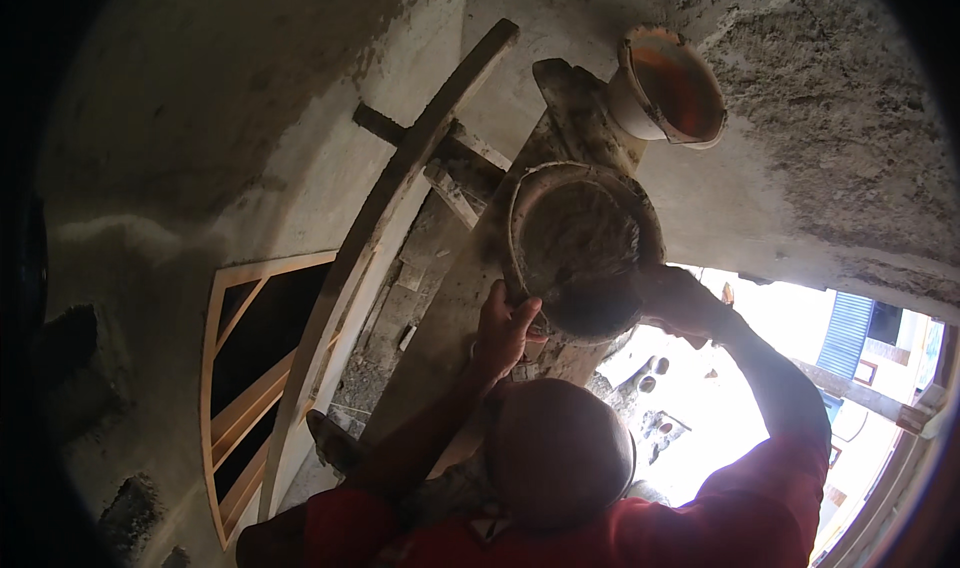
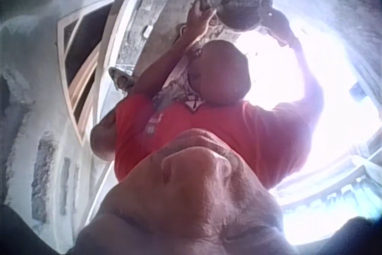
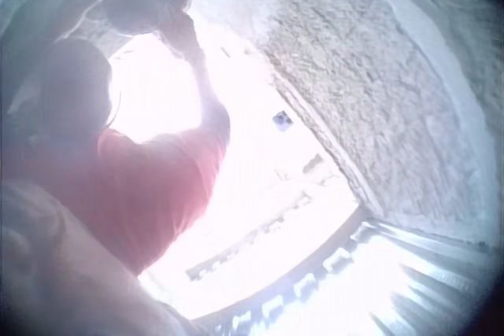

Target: The person applies wet plaster to the edges of a window frame and the adjacent wall using a trowel, taking the material from a small hand-held bucket.

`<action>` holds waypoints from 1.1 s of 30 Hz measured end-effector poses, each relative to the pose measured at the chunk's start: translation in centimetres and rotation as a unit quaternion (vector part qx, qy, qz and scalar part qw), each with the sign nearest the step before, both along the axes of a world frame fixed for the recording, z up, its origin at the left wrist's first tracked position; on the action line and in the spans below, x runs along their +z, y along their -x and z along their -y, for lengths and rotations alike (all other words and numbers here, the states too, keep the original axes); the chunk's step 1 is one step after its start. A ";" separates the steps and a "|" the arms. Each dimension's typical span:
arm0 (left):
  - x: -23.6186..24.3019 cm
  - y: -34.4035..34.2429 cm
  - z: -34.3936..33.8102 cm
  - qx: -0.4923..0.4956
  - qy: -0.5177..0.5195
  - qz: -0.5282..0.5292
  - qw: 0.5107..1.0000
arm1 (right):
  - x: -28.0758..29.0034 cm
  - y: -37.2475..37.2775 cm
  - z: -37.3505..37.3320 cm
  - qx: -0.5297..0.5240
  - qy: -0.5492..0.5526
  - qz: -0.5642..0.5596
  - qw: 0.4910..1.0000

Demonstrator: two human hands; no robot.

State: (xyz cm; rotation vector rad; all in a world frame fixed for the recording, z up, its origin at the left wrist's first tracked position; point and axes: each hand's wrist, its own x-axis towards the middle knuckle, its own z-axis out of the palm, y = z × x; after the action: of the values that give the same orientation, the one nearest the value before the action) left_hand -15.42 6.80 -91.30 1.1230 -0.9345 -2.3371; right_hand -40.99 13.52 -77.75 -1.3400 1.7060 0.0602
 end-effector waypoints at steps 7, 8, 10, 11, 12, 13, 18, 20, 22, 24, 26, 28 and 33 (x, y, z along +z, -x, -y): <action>-0.3 0.0 -0.1 0.024 0.027 -0.010 0.999 | -2.3 0.4 0.9 0.256 -0.010 -0.332 0.908; -0.1 0.1 -0.1 0.022 0.024 -0.018 0.999 | -3.2 0.8 0.9 0.260 -0.028 -0.303 0.916; -0.1 0.1 -0.3 0.028 0.024 -0.017 0.999 | -4.5 0.9 1.4 0.271 -0.061 -0.239 0.930; -0.4 0.4 -0.5 0.036 0.027 -0.009 0.999 | -4.8 0.7 1.8 0.278 -0.077 -0.203 0.936; -0.7 0.4 -0.8 0.043 0.029 -0.002 0.999 | -4.9 0.8 2.2 0.280 -0.106 -0.173 0.938; -0.7 0.4 -0.7 0.046 0.033 -0.007 0.998 | -4.1 0.6 3.5 0.283 -0.133 -0.150 0.938; -0.3 0.2 -0.4 0.042 0.038 -0.026 0.998 | -3.8 1.2 4.9 0.211 -0.211 -0.069 0.952; -0.7 0.1 -0.5 0.043 0.052 -0.016 0.998 | -3.2 0.9 4.5 0.085 -0.254 -0.025 0.963; -0.7 0.1 -0.5 0.044 0.059 -0.014 0.997 | -2.3 -0.1 4.3 0.025 -0.261 0.019 0.965; -0.3 0.1 -0.5 0.048 0.057 -0.019 0.997 | -3.3 1.1 3.5 0.059 -0.211 0.083 0.972; -0.3 0.1 -0.5 0.040 0.058 -0.020 0.997 | -4.0 1.5 2.5 0.007 -0.225 0.113 0.968; -0.3 0.0 -0.6 0.043 0.056 -0.017 0.997 | -3.7 1.0 2.1 -0.062 -0.245 0.134 0.958; -0.2 0.3 -0.6 0.052 0.051 -0.038 0.997 | -3.0 -1.3 1.2 -0.189 -0.274 0.158 0.930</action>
State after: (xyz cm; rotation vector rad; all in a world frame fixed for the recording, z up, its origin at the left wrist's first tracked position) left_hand -15.70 7.37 -91.46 1.0108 -0.9325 -2.2071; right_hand -39.71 12.32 -80.72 -0.5622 1.4913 0.0858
